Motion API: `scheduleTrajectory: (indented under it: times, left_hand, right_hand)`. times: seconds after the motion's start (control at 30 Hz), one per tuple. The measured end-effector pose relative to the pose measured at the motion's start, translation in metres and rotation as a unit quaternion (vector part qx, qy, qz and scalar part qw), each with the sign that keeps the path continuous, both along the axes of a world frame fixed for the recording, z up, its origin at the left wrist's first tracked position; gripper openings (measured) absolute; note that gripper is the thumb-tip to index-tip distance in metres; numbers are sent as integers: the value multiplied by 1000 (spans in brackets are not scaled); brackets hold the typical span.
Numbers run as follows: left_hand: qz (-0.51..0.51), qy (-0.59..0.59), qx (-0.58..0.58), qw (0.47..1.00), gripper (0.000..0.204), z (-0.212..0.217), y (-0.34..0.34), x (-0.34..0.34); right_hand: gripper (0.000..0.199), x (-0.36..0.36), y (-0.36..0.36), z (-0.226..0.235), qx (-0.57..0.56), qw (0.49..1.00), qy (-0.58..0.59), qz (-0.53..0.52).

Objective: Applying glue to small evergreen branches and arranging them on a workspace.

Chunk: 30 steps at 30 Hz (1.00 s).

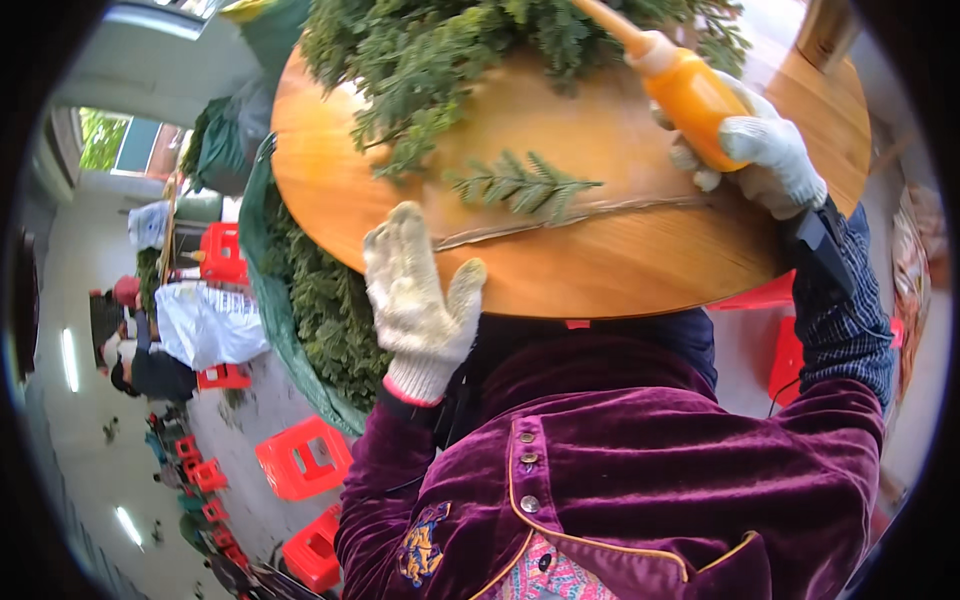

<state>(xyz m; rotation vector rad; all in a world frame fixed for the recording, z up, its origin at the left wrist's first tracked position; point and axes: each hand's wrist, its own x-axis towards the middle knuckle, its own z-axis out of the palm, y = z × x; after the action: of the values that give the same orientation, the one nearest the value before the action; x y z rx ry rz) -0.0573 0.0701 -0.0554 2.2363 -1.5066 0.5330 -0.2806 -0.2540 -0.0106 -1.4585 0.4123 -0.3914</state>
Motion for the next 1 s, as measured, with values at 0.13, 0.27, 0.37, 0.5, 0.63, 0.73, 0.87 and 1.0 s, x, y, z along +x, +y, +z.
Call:
scheduleTrajectory:
  times: [0.13, 0.27, 0.37, 0.5, 0.63, 0.73, 0.87, 1.0]
  left_hand:
    - [-30, 1, 8, 1000, 87, 23, -8, -1]
    - [-99, 40, 8, 994, 85, 45, -25, 3]
    - [-135, 71, -4, 988, 83, 46, -42, 8]
    - [-143, 82, -19, 986, 88, 36, -59, 10]
    - [-108, 92, 0, 990, 94, 29, -66, 9]
    - [-97, 121, -6, 988, 95, 26, -68, 9]
    - [-106, 87, -14, 990, 98, 24, -68, 9]
    - [-109, 99, -13, 989, 98, 22, -69, 9]
  right_hand:
    - [98, -2, 4, 3, -18, 999, 40, -18]
    - [97, -4, 3, 6, -8, 998, 53, -21]
    - [93, -2, 2, 4, 3, 1000, 13, -3]
    - [90, -3, 3, -1, -43, 999, -28, 8]
    - [85, -14, 8, 1, -145, 989, 5, 0]
    - [83, -23, 12, 6, -280, 960, 12, 20]
    - [81, -33, 15, 19, -377, 925, 38, 25]
    - [78, -33, 22, 22, -386, 921, 37, 26]
